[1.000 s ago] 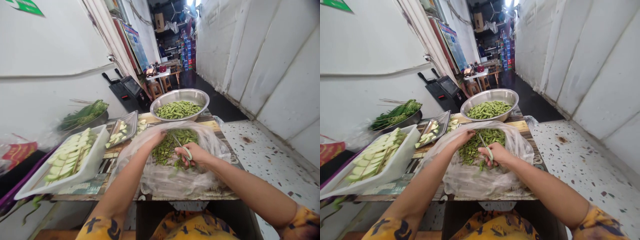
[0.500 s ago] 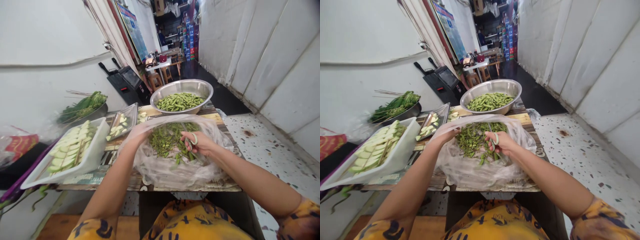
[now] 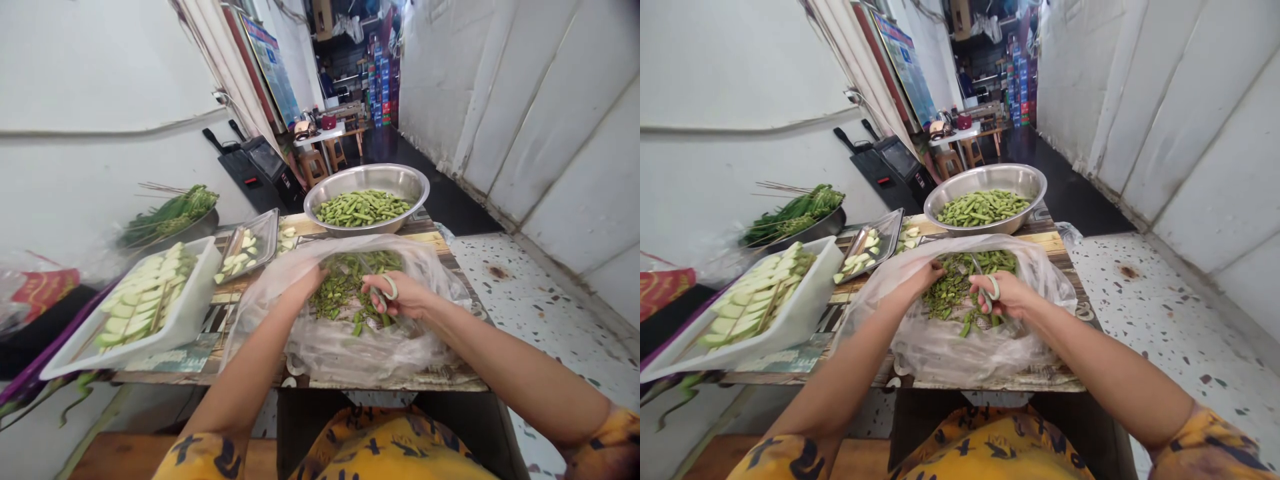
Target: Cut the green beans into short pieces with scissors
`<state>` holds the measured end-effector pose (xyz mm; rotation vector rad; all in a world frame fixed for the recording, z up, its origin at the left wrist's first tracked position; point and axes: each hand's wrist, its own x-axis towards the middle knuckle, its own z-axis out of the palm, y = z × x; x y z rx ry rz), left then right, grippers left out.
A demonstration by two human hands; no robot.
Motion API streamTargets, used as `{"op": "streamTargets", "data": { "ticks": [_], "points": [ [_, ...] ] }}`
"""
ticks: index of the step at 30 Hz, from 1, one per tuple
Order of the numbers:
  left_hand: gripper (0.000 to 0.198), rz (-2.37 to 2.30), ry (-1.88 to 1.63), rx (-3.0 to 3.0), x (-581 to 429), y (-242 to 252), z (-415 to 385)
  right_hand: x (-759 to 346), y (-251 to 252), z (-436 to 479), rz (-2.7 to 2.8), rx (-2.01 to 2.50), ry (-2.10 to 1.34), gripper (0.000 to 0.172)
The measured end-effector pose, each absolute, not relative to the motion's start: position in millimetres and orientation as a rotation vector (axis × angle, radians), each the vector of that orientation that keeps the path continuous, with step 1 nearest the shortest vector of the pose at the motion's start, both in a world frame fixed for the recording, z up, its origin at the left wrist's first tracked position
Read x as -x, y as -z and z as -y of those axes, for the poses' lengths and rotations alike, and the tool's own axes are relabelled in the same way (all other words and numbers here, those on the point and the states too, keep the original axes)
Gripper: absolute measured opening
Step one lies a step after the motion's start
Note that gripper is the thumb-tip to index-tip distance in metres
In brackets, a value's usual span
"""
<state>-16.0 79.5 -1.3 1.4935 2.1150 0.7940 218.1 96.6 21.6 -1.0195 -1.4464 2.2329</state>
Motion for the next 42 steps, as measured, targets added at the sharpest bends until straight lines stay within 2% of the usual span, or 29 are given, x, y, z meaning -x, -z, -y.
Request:
{"op": "streamTargets", "data": {
  "ticks": [4,10,19,26,35,42],
  "points": [
    [0.016,-2.091,-0.835,-1.459,8.0,-4.0,-72.9,-217.4,-19.9,-91.9,1.636,0.982,-2.340,0.031],
    [0.030,-2.033,-0.758,-1.357,-11.4,-22.4,-49.8,-217.3,-14.9,-84.1,1.927,0.990,-2.107,0.038],
    [0.022,-1.908,-0.808,-1.411,-31.7,-41.8,-38.0,-217.7,-12.4,-80.1,2.128,0.974,-1.841,0.048],
    [0.024,-1.506,-0.827,-0.982,-27.3,-36.1,-35.6,-218.1,-10.7,-77.0,2.202,0.941,-1.676,0.047],
    [0.021,-1.268,-1.197,-0.673,-27.3,-32.9,-22.4,-216.3,-19.2,-74.3,1.968,0.920,-2.088,0.044],
    [0.023,-1.206,-1.274,-0.661,-37.9,-29.9,-22.5,-217.7,-23.2,-72.8,1.911,0.893,-2.085,0.041]
  ]
}}
